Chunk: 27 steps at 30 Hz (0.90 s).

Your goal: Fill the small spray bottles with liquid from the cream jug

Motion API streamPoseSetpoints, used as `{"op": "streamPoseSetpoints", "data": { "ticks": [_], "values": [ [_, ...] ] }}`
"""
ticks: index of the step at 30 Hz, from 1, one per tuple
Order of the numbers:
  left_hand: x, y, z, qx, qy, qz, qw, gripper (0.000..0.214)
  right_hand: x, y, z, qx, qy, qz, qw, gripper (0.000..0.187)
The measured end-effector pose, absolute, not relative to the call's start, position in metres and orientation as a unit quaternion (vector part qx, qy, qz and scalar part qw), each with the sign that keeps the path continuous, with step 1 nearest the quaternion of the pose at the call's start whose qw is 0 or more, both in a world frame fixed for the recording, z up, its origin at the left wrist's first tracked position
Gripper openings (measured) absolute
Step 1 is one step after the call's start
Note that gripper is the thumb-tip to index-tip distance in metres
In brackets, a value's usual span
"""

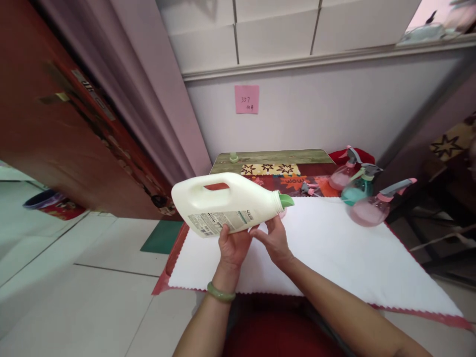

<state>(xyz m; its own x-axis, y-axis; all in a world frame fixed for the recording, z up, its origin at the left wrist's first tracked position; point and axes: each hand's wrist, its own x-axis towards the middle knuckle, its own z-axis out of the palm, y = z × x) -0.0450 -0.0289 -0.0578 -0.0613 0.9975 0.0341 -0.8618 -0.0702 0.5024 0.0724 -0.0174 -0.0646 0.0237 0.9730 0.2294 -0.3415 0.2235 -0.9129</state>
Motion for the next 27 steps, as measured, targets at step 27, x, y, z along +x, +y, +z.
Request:
{"op": "streamPoseSetpoints", "data": {
  "ticks": [27],
  "values": [
    [-0.141,-0.076,-0.032,0.441,0.567,0.696,0.029,0.086,0.046,0.082,0.064,-0.209,-0.806,0.425,0.356,0.075]
  ]
}}
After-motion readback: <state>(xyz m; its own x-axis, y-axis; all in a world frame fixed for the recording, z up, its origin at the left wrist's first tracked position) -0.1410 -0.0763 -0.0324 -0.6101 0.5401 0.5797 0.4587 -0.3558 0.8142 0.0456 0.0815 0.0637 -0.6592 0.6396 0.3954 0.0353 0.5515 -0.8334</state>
